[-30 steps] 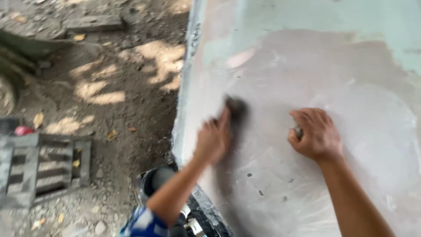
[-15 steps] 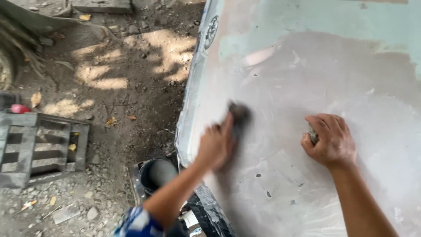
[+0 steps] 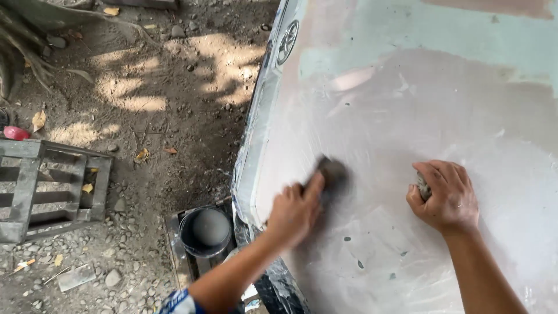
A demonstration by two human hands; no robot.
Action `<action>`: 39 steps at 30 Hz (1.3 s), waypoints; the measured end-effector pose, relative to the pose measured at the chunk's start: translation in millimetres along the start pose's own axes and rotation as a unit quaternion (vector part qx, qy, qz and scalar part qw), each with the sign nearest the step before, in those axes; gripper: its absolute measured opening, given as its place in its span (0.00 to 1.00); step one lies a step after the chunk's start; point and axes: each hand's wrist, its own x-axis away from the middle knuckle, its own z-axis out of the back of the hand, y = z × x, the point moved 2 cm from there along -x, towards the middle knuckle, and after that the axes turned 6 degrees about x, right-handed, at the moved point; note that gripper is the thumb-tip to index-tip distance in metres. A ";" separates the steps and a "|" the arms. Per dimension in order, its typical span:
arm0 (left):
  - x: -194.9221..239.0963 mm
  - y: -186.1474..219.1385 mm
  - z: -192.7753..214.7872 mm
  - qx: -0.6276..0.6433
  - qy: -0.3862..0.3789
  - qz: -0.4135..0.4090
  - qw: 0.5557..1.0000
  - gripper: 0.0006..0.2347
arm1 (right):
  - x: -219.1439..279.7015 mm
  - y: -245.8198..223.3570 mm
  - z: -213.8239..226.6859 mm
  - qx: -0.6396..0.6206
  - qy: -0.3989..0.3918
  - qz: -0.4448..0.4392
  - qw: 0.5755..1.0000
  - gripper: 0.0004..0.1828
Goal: The person sands a car hood using a sanding block and a cloth. They repeatedly rub the surface, occasionally dipping the cloth into a bucket of water to wipe the area clean.
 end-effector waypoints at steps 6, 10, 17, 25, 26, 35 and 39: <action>-97.7 -40.7 18.2 0.005 0.118 -0.031 0.993 0.27 | 1.1 7.2 -10.4 0.009 -0.001 -0.007 1.000 0.20; -116.4 -40.7 37.4 0.089 0.125 0.089 0.984 0.28 | 6.7 0.7 0.1 0.015 -0.006 -0.017 1.000 0.21; 8.5 3.6 -15.2 -0.027 0.019 -0.106 0.994 0.30 | -0.9 0.6 -0.7 0.006 -0.014 -0.020 1.000 0.21; -115.7 -43.1 35.2 0.053 0.140 0.131 0.980 0.30 | 3.2 1.3 1.7 -0.001 -0.006 -0.016 1.000 0.20; -80.1 -16.1 39.9 0.048 0.122 0.104 0.986 0.30 | 4.6 -1.5 0.4 -0.003 -0.005 -0.020 1.000 0.20; -81.9 0.0 61.1 0.143 0.034 0.178 0.973 0.27 | 0.9 1.9 0.1 0.005 -0.002 -0.027 1.000 0.19; -85.1 -27.1 25.6 0.126 0.136 0.164 0.969 0.28 | 7.9 2.4 1.1 0.005 -0.003 -0.006 1.000 0.19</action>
